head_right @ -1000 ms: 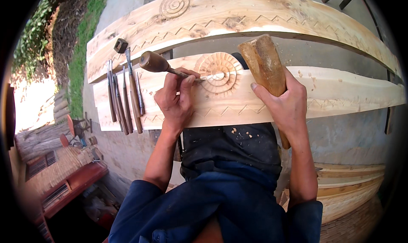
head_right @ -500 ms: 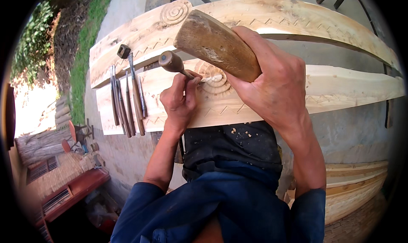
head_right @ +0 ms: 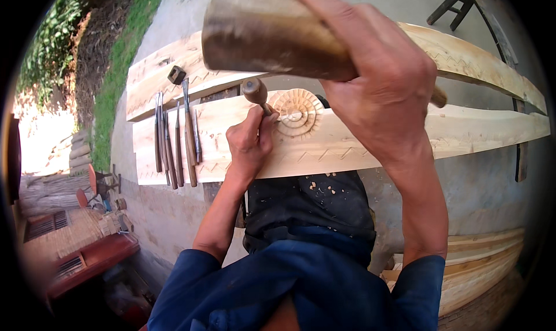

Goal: The person carves a circular decorative pattern into a wooden plank using a chisel and a wooden mallet.

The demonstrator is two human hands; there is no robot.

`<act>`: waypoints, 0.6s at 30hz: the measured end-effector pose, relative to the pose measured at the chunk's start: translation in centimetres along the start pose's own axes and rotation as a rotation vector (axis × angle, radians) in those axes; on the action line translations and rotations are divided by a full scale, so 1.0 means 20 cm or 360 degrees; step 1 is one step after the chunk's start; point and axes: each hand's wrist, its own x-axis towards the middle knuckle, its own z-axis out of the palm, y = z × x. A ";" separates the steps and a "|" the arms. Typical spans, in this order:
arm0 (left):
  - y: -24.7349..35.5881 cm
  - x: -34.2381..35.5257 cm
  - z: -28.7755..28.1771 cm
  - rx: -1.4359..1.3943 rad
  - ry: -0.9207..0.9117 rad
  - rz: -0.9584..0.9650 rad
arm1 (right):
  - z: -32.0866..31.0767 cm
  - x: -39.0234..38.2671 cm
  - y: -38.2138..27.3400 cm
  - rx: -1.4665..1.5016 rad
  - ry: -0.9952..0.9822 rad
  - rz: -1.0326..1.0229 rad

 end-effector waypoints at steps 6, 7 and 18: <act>0.01 0.02 -0.01 0.0057 -0.0072 0.0008 | 0.13 -0.08 0.01 -0.0422 -0.0114 -0.0242; 0.01 0.03 -0.01 0.0003 -0.0047 0.0041 | 0.09 -0.08 0.02 -0.0461 -0.0035 -0.0252; -0.02 -0.15 -0.02 -0.0805 0.0364 -0.0674 | 0.04 -0.46 0.10 0.0931 -0.0077 0.1439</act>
